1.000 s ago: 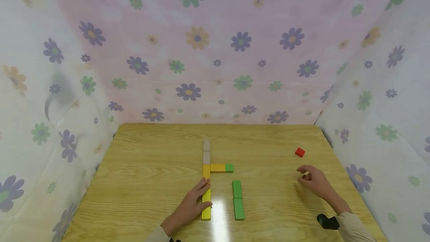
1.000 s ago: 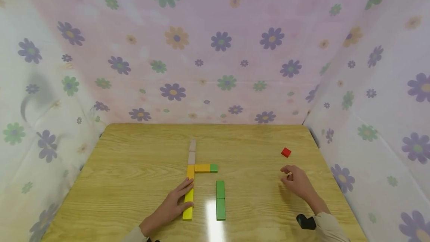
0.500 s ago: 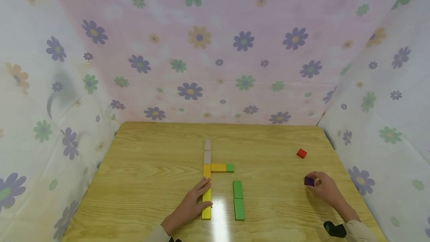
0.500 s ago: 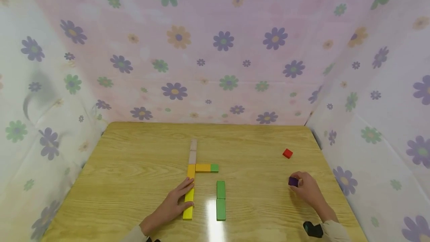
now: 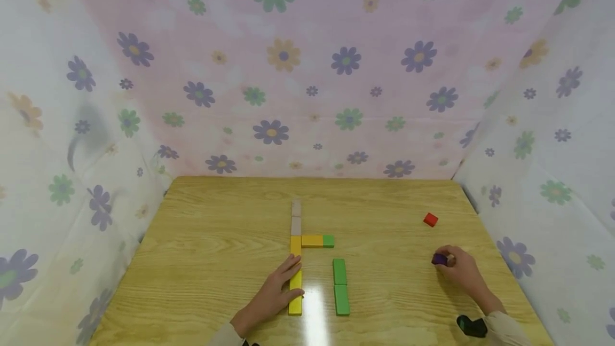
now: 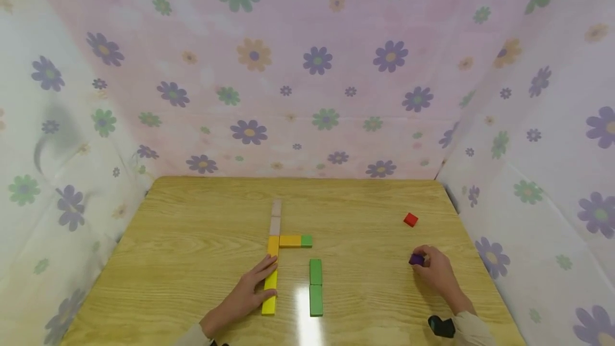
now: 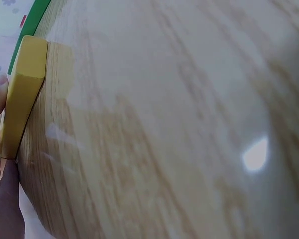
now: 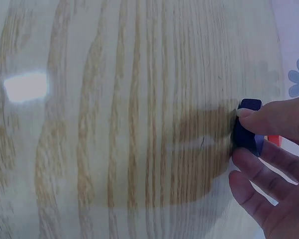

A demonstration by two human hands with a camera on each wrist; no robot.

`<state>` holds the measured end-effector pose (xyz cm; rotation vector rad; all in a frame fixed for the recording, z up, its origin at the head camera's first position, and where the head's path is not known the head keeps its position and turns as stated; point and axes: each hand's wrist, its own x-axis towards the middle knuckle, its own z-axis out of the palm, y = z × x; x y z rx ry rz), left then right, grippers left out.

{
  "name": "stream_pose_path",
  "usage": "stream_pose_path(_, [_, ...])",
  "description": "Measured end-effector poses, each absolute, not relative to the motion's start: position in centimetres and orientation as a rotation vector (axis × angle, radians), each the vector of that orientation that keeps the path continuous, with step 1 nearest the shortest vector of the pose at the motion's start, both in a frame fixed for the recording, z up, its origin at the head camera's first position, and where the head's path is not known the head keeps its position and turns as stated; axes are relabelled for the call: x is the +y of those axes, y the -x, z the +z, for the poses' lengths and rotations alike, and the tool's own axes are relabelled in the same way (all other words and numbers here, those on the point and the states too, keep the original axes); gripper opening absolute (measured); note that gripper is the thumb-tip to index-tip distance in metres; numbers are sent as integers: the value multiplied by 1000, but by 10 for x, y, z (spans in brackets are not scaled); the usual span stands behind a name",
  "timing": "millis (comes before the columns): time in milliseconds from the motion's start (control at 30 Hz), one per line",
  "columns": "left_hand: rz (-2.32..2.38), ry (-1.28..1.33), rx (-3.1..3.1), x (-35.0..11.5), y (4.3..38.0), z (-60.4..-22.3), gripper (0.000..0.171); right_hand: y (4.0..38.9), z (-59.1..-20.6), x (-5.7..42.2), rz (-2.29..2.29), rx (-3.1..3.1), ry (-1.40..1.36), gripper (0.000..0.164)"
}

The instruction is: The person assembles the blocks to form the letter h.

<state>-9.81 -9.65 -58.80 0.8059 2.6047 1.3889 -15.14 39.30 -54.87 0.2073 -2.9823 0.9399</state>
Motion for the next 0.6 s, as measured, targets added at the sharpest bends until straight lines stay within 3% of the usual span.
stream_pose_path(600, [1389,-802,2596,-97,99,-589,64,157,-537,367,983,-2883,-285,28])
